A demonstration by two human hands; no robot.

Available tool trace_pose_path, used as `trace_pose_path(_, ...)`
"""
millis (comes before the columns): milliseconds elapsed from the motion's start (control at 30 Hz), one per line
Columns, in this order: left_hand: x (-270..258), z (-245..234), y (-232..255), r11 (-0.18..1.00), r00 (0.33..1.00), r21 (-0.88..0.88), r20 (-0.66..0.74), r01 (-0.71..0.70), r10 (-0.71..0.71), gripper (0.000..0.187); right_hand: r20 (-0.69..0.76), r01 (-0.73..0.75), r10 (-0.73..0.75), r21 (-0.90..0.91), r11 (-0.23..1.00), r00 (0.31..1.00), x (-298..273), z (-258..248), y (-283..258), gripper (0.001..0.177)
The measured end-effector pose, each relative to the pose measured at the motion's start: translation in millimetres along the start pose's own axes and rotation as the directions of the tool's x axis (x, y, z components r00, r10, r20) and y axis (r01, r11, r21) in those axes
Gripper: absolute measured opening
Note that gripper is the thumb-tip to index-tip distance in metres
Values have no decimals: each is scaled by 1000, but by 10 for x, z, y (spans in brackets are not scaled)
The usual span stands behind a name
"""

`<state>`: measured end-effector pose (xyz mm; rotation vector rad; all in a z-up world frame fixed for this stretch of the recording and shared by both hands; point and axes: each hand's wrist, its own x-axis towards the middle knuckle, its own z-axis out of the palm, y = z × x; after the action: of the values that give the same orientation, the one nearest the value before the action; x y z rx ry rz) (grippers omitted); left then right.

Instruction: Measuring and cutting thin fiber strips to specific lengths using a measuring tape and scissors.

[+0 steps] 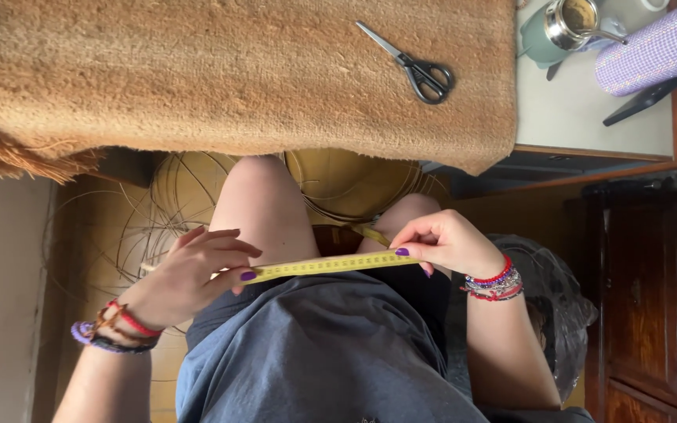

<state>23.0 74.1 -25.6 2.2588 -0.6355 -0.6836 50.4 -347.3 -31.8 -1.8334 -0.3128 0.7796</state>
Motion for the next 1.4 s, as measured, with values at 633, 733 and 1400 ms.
trace_pose_path(633, -179, 153, -538, 999, 999, 46, -38, -4, 6, 37, -16, -58, 57, -126, 990, 998, -3, 39, -125, 10)
trace_pose_path(733, -163, 78, -380, 996, 994, 4, -72, -88, 88, 27, -49, -70, 62, -169, 983, 997, 7, 53, -154, 8)
trace_pose_path(1400, 543, 620, 350, 959, 907, 78, -312, -273, 284, 25, -24, 211, -246, -438, 874, 969, 388, 449, -559, 9)
